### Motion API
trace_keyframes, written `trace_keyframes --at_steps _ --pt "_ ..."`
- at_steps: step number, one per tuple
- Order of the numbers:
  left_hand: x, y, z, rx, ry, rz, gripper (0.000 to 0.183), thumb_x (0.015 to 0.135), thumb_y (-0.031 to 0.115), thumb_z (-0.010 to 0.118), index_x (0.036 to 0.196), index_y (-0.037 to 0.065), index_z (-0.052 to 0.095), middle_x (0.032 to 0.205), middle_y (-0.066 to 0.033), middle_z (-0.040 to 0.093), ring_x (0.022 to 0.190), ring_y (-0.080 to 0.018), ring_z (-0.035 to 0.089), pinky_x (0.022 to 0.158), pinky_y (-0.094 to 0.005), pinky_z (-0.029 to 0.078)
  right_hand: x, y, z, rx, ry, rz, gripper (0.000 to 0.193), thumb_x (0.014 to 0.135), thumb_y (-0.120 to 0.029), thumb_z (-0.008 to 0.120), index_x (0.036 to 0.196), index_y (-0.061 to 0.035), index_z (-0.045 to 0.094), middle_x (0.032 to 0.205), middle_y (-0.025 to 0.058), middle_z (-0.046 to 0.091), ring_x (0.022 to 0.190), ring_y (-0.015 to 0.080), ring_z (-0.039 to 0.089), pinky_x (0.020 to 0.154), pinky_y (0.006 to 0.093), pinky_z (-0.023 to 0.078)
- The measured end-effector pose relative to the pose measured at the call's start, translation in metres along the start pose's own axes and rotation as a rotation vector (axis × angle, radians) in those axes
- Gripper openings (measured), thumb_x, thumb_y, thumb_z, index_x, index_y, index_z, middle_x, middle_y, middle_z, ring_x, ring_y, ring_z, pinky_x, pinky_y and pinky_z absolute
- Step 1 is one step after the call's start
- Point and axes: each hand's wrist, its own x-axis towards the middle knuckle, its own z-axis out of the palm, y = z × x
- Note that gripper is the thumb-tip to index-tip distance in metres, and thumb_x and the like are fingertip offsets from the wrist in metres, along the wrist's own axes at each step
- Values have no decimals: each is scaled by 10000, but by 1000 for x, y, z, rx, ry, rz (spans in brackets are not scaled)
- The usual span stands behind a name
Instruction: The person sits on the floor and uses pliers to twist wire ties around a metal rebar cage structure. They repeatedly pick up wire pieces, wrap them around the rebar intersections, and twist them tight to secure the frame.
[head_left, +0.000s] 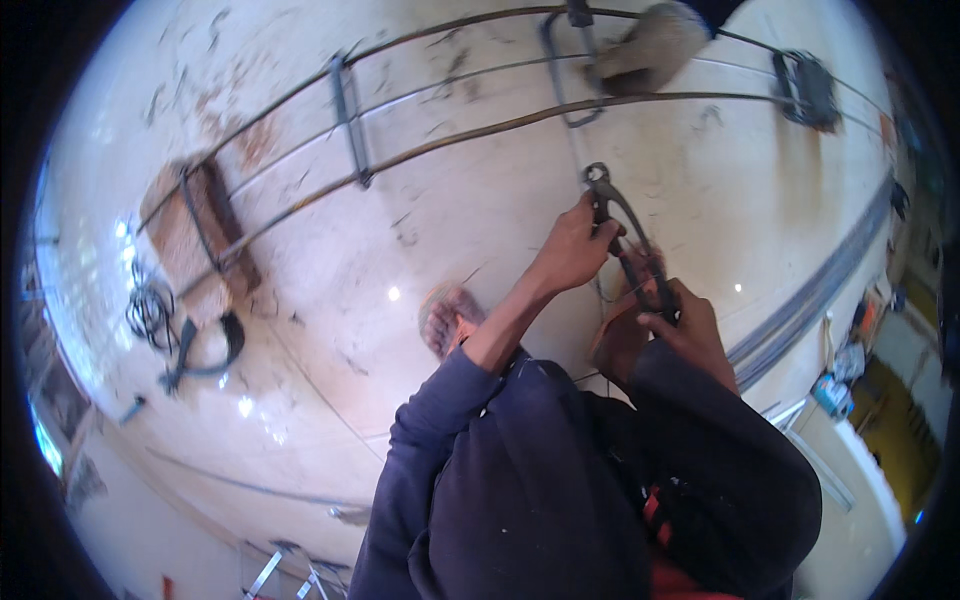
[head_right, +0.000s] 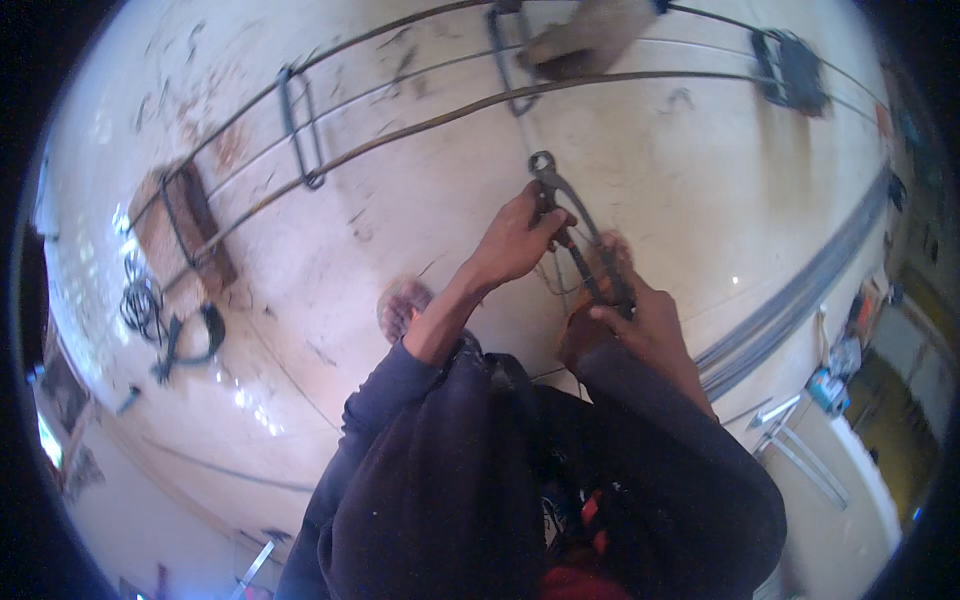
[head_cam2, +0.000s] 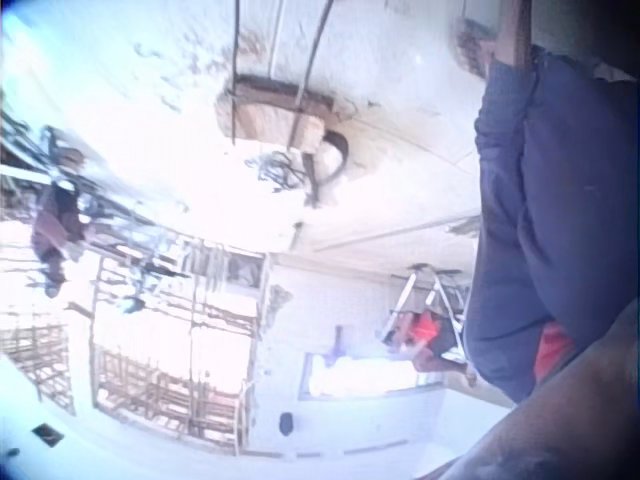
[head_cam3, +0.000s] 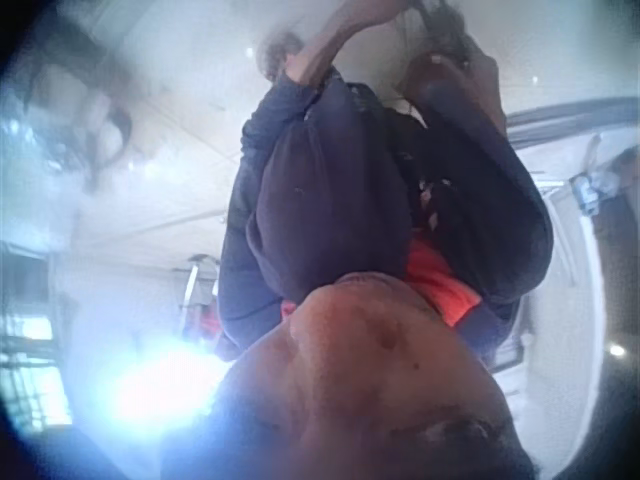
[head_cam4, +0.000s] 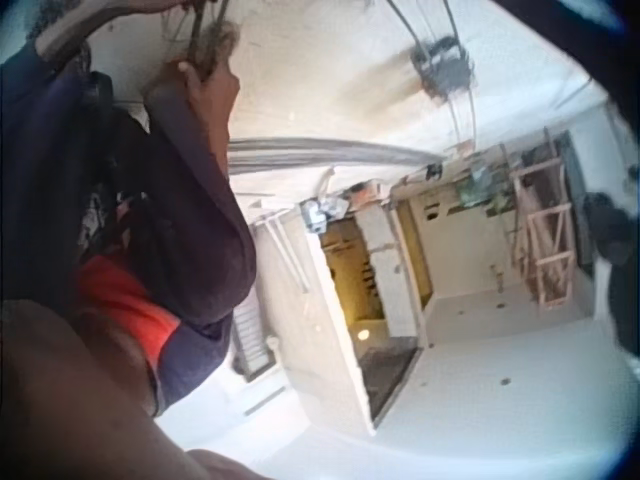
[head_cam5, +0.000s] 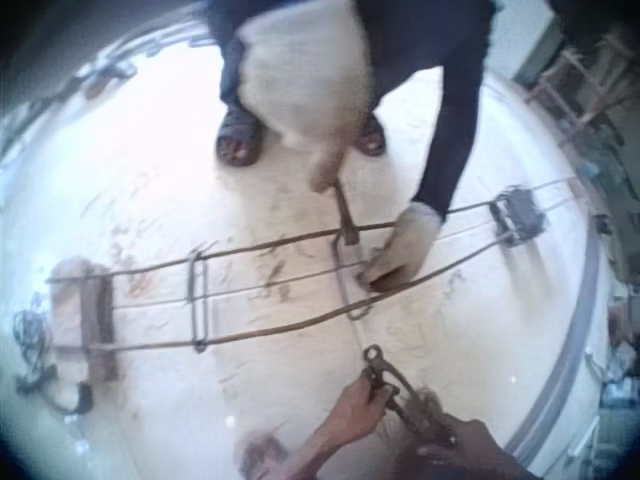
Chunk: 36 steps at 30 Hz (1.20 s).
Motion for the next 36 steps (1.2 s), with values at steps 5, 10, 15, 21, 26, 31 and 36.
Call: trace_keyframes --at_steps 5,10,15,21,26,31,36 --pt "2 2 29 -222 -45 45 313 990 180 439 1141 -88 491 1030 -206 651 852 -263 680 676 -331 572 -28 14 -6 -20 31 208 482 789 -238 727 1190 -32 554 839 228 650 813 385 653 723 398 495" --pt "-6 0 47 -163 -91 75 279 1000 98 363 1156 -104 478 978 -192 651 882 -245 681 689 -329 598 -56 30 -1 201 50 157 393 822 -179 670 1159 -9 557 845 201 657 782 337 644 765 373 487" --pt "-1 -4 41 -336 -54 -25 280 997 46 319 1213 -87 437 1008 -206 634 893 -259 680 729 -339 603 -73 44 4 580 13 144 305 859 -73 577 1156 -5 560 1009 155 663 1012 255 616 891 352 442" --pt "-6 -7 35 -488 195 -68 298 993 24 316 1264 -58 407 1094 -234 601 946 -286 665 776 -354 594 -40 59 3 262 -113 -106 445 858 -105 602 1275 0 491 1223 95 555 1169 190 497 1017 299 345" --pt "-12 -15 15 -802 109 -124 322 1002 92 379 1292 -45 410 1155 -232 589 1022 -322 640 730 -318 584 -25 45 2 358 -247 -150 438 838 -10 561 1270 15 501 1361 179 469 1268 275 449 1062 358 325" --pt "-20 -4 -36 -771 -299 -167 419 993 246 477 1321 -11 435 1150 -158 634 1082 -242 625 657 -260 489 -20 29 -15 549 -533 -148 437 854 -107 565 1270 16 505 1293 155 526 1197 253 508 1036 336 342" --pt "-35 18 -69 -349 -295 22 354 980 248 503 1220 -4 567 1015 -111 673 958 -175 633 720 -249 476 -15 -20 -46 130 -542 -229 314 854 -128 579 1138 3 550 1069 92 609 984 192 577 893 304 426"
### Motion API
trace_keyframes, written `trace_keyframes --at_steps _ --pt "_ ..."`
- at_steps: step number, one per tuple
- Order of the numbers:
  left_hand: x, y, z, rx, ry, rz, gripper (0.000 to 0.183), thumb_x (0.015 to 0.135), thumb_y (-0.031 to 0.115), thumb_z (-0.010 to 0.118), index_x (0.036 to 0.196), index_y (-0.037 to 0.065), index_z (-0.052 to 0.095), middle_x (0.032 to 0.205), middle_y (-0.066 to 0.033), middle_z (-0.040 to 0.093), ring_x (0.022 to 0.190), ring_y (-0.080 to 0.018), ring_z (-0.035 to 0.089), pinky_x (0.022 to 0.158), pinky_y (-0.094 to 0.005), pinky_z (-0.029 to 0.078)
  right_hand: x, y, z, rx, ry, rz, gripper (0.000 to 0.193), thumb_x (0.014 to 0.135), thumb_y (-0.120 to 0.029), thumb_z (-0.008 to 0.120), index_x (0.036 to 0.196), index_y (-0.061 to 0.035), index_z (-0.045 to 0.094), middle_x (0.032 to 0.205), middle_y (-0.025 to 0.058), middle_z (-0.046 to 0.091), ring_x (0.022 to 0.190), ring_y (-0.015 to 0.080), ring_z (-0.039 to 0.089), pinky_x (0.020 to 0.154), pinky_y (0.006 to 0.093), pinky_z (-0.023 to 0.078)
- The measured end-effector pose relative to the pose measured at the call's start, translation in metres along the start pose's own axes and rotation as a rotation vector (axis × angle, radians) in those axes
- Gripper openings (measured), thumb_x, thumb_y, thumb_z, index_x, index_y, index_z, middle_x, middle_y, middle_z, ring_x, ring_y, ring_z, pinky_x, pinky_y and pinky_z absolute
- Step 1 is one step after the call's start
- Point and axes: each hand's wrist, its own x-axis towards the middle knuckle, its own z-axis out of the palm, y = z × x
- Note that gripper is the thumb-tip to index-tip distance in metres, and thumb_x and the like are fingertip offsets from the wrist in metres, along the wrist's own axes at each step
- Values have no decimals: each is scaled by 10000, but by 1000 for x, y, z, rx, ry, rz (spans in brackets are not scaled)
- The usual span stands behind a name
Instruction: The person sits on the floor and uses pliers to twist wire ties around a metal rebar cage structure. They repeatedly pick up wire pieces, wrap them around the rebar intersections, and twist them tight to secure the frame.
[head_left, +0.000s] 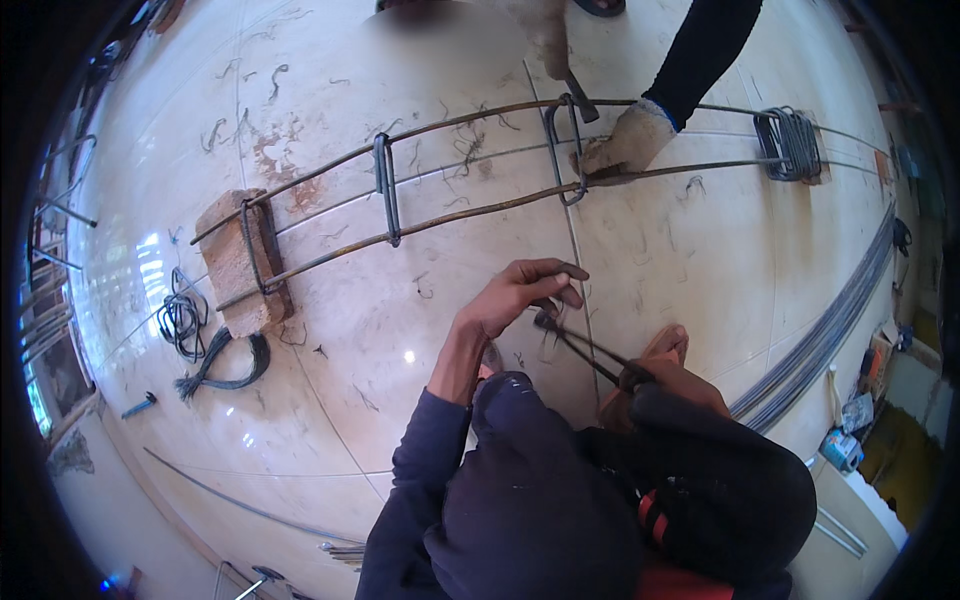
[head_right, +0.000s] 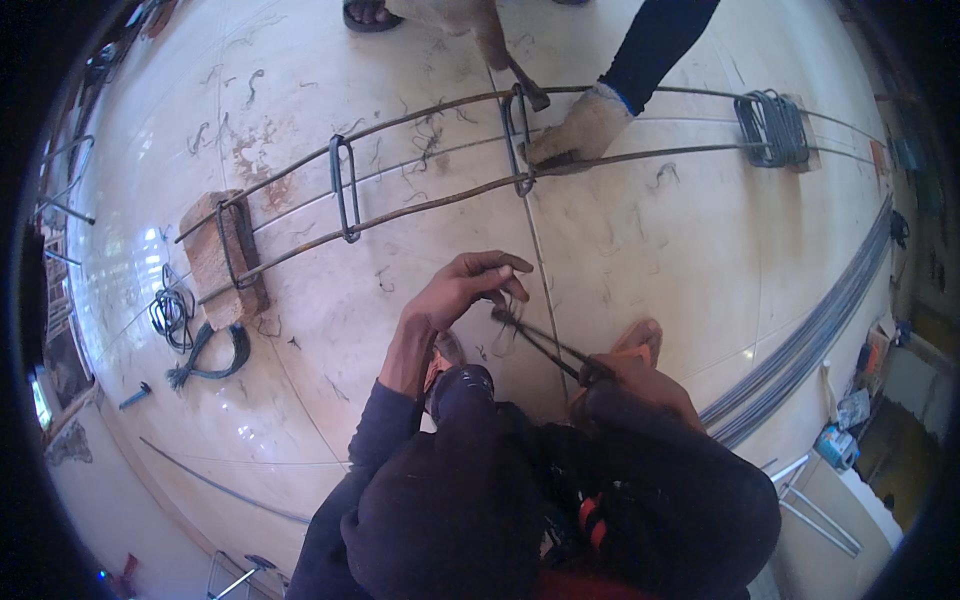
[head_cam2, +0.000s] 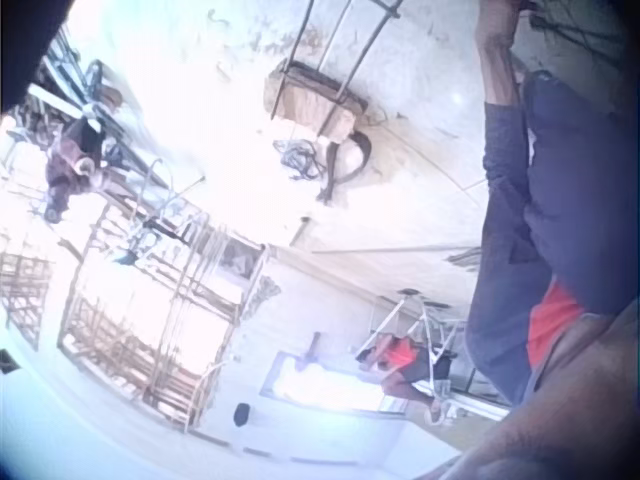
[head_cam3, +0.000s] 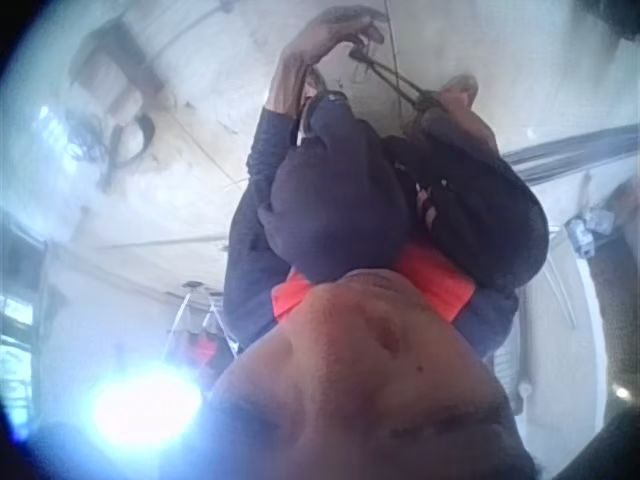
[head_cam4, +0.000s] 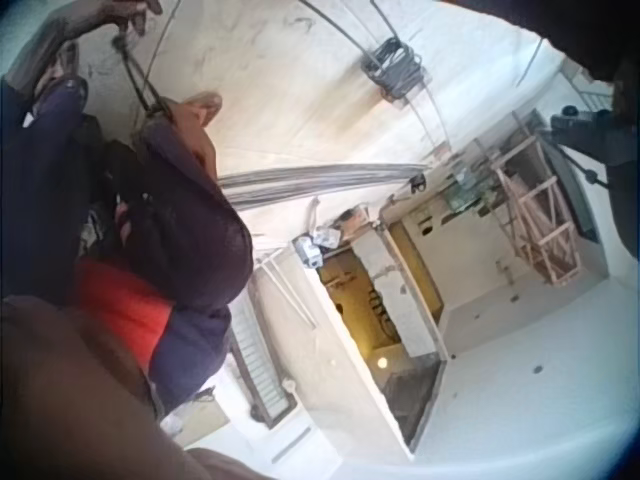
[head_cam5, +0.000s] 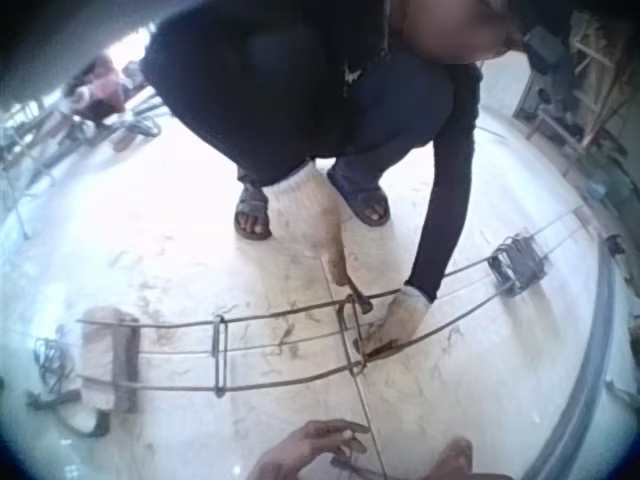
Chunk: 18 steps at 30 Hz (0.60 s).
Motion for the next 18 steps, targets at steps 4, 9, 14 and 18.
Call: trace_keyframes --at_steps 4,9,14,18 --pt "-3 3 25 197 141 231 298 997 174 466 1174 -19 608 983 -108 665 921 -174 625 854 -309 483 35 70 -5 271 -2 -6 245 884 -152 582 1058 11 525 992 106 616 885 209 582 827 327 456" --pt "-8 -28 29 -235 871 505 279 1020 180 421 1228 10 499 773 -22 511 666 -103 514 636 -276 466 62 60 -18 686 -159 20 235 873 -117 591 1062 -7 504 1039 123 628 889 185 596 787 296 460" --pt "2 -20 6 -361 1177 632 232 1024 173 409 1220 55 452 715 9 427 502 -50 300 433 -222 246 54 55 -9 631 -333 -125 194 920 -111 548 1061 6 484 1047 118 630 997 218 609 870 363 463" --pt "7 -8 -11 -261 1314 655 202 1021 168 418 1174 61 494 702 22 422 501 -40 296 423 -210 240 46 76 -8 43 -153 -200 176 915 -89 536 1056 0 477 986 154 645 994 301 617 872 399 445"
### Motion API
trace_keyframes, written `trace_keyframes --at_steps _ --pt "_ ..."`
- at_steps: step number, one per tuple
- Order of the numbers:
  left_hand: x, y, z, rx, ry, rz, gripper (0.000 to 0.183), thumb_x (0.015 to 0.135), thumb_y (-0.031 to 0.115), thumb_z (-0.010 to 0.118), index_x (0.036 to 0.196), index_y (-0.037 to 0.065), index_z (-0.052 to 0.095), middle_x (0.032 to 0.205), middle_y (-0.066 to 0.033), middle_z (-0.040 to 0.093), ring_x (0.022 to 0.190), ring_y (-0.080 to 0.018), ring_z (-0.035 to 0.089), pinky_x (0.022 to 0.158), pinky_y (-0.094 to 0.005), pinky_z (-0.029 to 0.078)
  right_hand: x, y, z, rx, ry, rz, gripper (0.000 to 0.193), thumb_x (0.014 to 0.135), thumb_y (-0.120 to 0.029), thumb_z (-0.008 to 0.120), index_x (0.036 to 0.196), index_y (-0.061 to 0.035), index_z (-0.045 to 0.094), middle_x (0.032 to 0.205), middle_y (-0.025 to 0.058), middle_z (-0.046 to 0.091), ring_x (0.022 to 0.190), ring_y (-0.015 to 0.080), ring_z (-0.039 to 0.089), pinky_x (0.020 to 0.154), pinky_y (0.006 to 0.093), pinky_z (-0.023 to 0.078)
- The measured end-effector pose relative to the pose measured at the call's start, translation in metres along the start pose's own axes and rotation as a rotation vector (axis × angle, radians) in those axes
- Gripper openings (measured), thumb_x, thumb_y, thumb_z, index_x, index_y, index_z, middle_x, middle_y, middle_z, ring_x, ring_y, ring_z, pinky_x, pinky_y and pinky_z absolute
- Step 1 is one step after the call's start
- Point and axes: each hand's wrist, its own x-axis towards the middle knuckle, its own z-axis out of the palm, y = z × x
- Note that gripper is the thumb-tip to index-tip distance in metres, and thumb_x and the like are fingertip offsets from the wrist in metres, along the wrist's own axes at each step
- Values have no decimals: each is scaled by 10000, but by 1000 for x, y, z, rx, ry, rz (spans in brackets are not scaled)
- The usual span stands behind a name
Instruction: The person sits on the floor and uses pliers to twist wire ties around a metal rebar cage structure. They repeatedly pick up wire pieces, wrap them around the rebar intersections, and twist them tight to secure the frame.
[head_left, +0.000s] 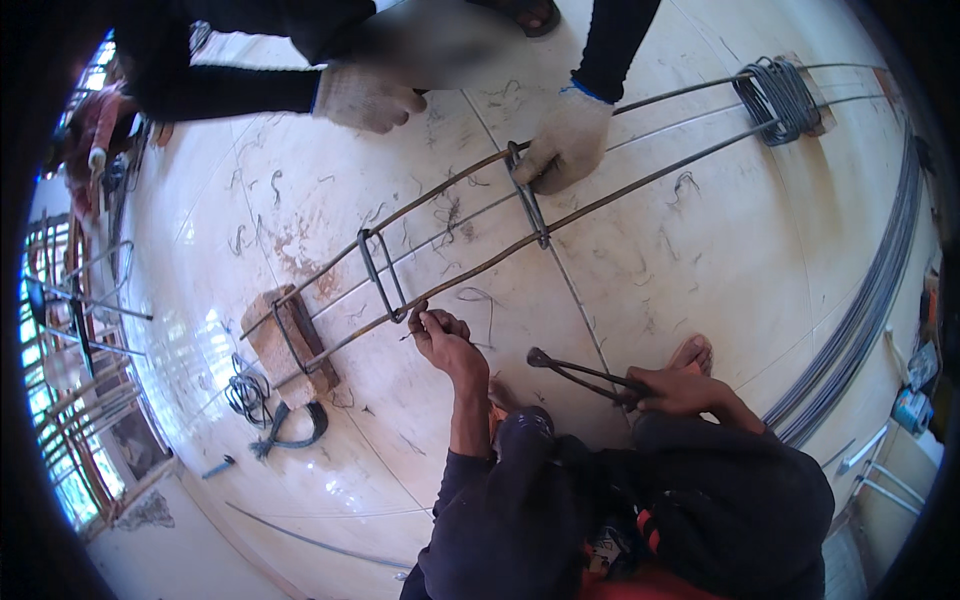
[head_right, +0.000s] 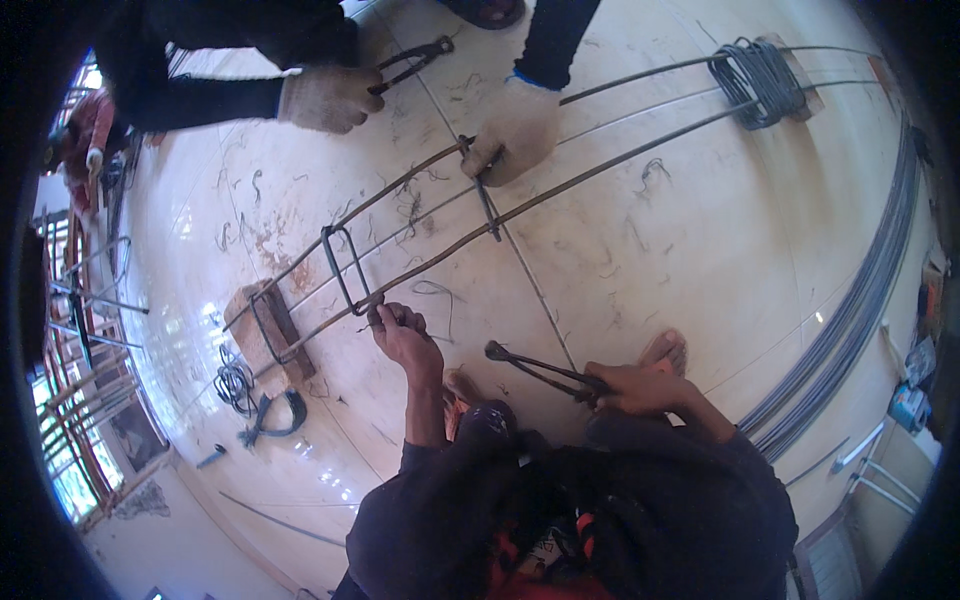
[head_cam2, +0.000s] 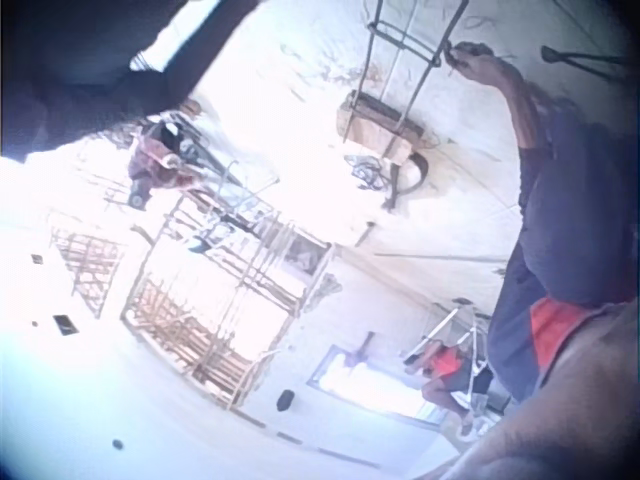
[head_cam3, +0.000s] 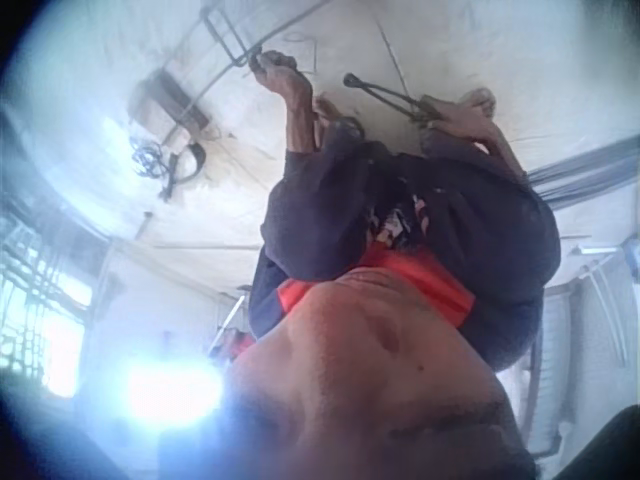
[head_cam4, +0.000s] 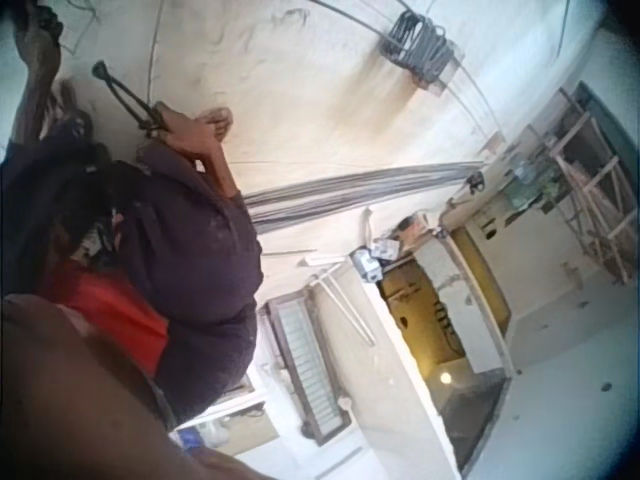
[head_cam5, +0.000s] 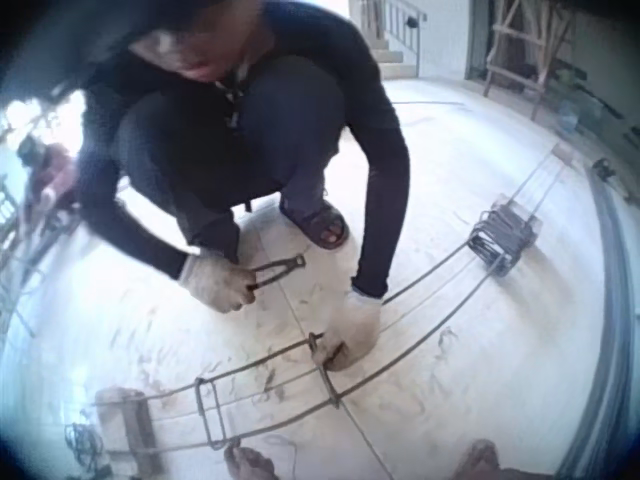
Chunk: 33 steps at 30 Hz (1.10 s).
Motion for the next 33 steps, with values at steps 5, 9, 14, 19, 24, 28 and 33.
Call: trace_keyframes --at_steps 5,9,14,19,24,28,33 --pt "-12 1 -8 226 -76 38 179 992 184 495 1069 40 568 688 16 462 502 -29 346 414 -201 265 -1 -2 -2 -93 207 123 210 898 -138 580 1027 -4 482 889 209 620 896 396 602 790 449 442" --pt "-17 19 0 537 -122 124 210 942 191 587 1048 11 609 825 -46 589 545 -63 475 446 -208 361 32 -26 0 -132 481 8 247 888 -190 608 974 10 491 827 235 599 793 430 587 698 483 431" --pt "-4 44 25 1036 -467 510 357 886 230 650 1201 66 610 1109 -134 619 678 -216 640 624 -310 497 79 -46 -5 -181 643 -83 274 896 -223 599 942 27 495 819 250 603 765 442 594 677 484 456" --pt "10 47 45 1370 -646 516 292 884 285 640 1074 64 671 941 -158 651 743 -318 647 675 -407 491 87 -45 -7 -193 682 -103 274 914 -239 576 929 27 509 801 265 609 758 444 604 673 488 469" --pt "12 42 42 1356 -627 527 259 883 288 638 988 59 694 878 -145 652 762 -335 638 665 -409 482 74 -37 -10 -156 801 55 242 921 -221 561 920 18 520 745 255 609 724 446 601 649 489 465" --pt "13 41 44 1334 -643 493 258 881 282 637 986 53 691 880 -145 646 763 -336 632 672 -404 480 74 -33 0 -175 728 -88 221 919 -204 558 936 15 550 711 247 608 708 442 602 639 484 468" --pt "15 38 39 1323 -640 529 241 887 266 630 970 48 689 865 -146 636 754 -317 630 682 -389 479 67 -44 -13 -73 852 38 221 918 -206 563 920 13 586 728 259 606 724 437 607 642 475 468"
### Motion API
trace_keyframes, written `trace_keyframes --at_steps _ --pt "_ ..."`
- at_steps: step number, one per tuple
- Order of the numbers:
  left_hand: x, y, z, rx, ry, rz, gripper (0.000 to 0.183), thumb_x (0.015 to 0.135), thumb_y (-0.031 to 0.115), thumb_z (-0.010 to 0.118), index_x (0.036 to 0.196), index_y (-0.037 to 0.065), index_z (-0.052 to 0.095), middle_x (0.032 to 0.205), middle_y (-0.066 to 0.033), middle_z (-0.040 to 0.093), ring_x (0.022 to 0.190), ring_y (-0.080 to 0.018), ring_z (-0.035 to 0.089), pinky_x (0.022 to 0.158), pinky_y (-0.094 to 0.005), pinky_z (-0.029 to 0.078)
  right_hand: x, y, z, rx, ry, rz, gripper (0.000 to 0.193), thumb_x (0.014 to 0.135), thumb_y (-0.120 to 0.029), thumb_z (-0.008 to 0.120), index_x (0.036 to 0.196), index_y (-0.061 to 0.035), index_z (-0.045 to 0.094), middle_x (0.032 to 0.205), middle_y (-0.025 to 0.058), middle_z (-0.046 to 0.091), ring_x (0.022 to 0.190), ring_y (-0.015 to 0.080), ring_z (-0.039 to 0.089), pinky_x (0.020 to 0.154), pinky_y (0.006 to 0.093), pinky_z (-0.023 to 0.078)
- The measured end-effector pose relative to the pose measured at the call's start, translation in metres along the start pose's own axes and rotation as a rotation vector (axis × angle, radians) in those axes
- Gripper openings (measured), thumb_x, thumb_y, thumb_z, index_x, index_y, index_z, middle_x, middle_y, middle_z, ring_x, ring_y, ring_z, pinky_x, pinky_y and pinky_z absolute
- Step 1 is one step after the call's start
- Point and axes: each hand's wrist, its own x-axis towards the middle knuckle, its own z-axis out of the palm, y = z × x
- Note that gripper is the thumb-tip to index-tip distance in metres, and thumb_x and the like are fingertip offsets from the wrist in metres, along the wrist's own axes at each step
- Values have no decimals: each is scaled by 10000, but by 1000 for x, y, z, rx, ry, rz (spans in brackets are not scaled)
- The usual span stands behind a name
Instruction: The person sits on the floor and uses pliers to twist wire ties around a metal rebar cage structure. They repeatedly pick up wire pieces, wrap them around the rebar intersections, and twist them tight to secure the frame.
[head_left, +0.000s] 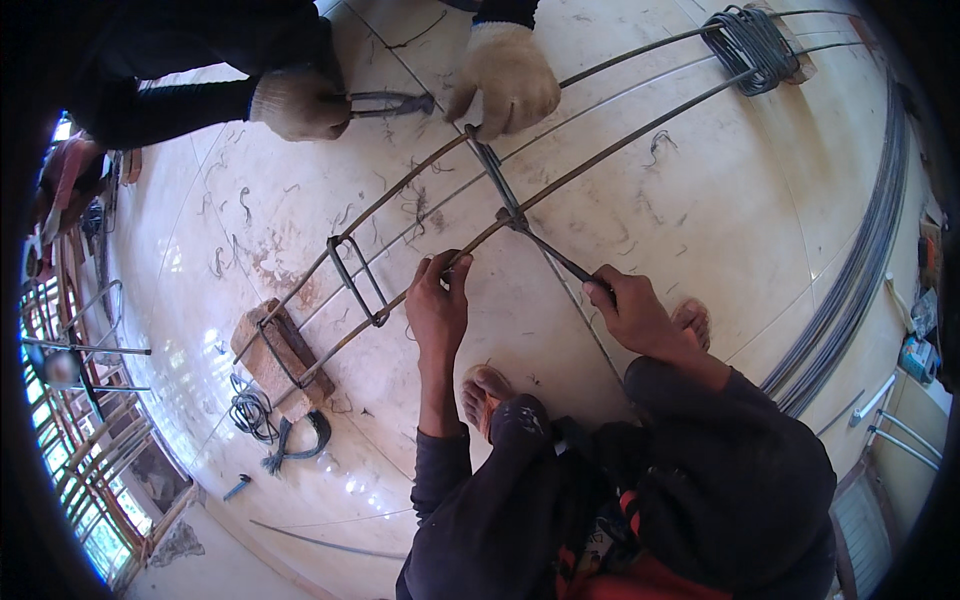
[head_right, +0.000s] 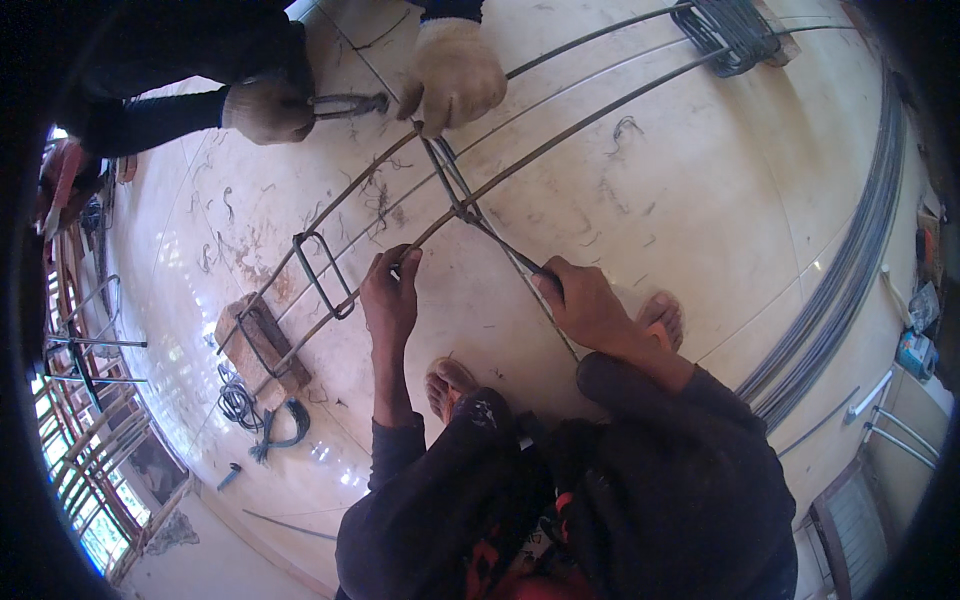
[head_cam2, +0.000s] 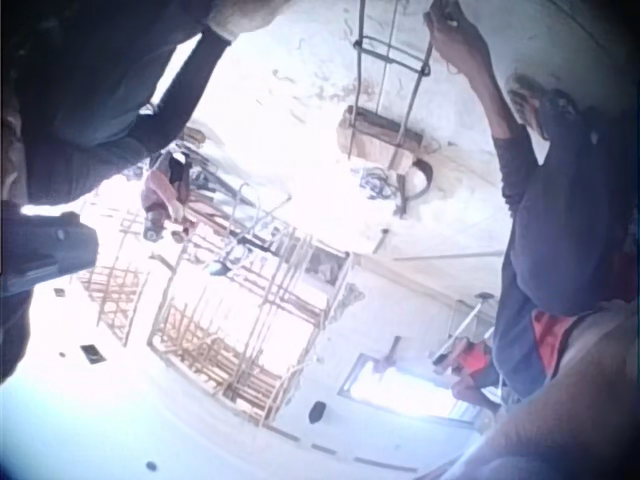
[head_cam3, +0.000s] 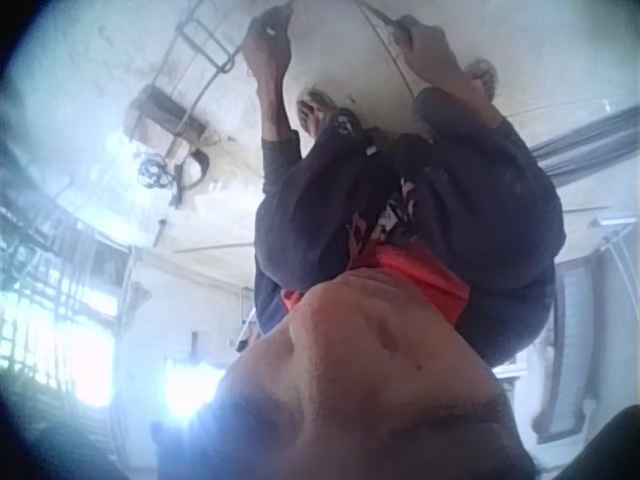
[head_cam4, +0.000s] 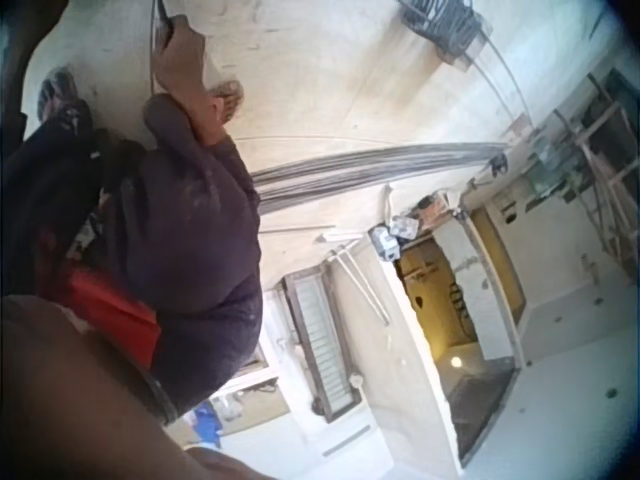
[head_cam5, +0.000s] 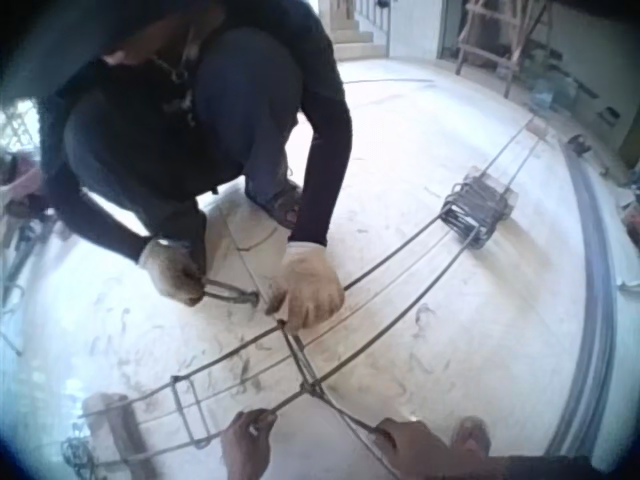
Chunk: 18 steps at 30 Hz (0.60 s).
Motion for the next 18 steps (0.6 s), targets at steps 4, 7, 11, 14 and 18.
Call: trace_keyframes --at_steps 4,7,11,14,18 --pt "0 3 3 -24 8 -23 231 887 257 633 964 46 688 856 -146 633 754 -307 633 678 -395 475 -7 -2 2 5 -37 -106 227 921 -215 560 903 9 590 697 248 597 699 436 603 627 468 463" --pt "1 7 1 -35 -3 -22 228 885 251 637 967 43 685 860 -148 634 749 -309 632 674 -397 474 -7 -3 -3 24 -8 -88 227 921 -217 558 909 8 589 674 241 589 669 432 599 615 468 456" --pt "-1 3 4 7 27 20 229 885 246 638 971 38 683 866 -150 634 736 -309 628 667 -390 476 -9 -2 -4 -13 -38 -97 226 914 -217 567 912 7 590 668 239 585 653 427 596 609 468 449" --pt "-1 4 3 -27 40 12 238 887 252 638 971 35 684 866 -150 636 735 -308 631 666 -394 478 -7 2 -8 -2 -9 -59 225 907 -214 577 906 10 595 665 233 589 648 425 595 605 464 450" --pt "0 4 5 -3 54 28 241 889 261 639 972 39 687 867 -146 639 733 -298 634 665 -395 479 -10 4 -16 -16 -65 -150 227 903 -210 584 890 16 603 666 227 595 643 415 597 602 449 456"
